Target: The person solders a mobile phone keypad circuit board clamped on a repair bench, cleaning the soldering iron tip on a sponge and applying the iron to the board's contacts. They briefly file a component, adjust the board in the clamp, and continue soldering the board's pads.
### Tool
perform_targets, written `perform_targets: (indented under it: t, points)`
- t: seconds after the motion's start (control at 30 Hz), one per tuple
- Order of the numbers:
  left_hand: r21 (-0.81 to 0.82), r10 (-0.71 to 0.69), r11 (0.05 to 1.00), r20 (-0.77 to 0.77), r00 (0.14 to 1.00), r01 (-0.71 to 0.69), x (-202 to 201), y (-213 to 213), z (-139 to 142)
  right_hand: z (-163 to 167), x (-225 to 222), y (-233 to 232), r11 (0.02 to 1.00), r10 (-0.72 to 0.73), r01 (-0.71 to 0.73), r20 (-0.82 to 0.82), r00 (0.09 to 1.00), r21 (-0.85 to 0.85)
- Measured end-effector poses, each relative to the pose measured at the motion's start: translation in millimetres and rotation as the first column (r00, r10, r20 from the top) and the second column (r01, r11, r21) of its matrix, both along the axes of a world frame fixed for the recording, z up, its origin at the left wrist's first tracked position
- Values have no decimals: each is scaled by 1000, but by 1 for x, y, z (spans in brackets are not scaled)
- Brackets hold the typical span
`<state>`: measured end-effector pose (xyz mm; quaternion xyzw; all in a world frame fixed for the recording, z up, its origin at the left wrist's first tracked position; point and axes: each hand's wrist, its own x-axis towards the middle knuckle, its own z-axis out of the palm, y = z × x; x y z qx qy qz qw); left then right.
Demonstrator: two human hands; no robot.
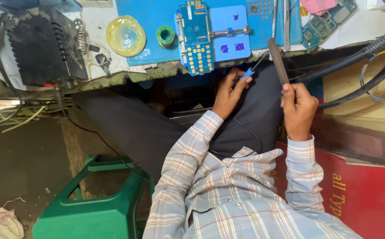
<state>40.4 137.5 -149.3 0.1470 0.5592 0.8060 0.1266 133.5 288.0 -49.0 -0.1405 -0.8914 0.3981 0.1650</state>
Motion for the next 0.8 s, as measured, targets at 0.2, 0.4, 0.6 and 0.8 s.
perform_targets:
  t: [0.2,0.4,0.6,0.8]
  points:
    - [-36,8,999,39,999,-6,-1,5,-1,17,-30,0,985,58,-58,-7,998,-165]
    - [-38,62,997,-24,998,-63,-1,4,3,15,-34,-4,967,-44,20,-88,995,-255]
    - [-98,82,992,-36,996,-85,0,0,8,12,-11,-10,991,-47,39,-65,997,-126]
    - [-114,129,984,-82,988,-138,1,0,9,27,-46,-16,993,-26,30,-42,999,115]
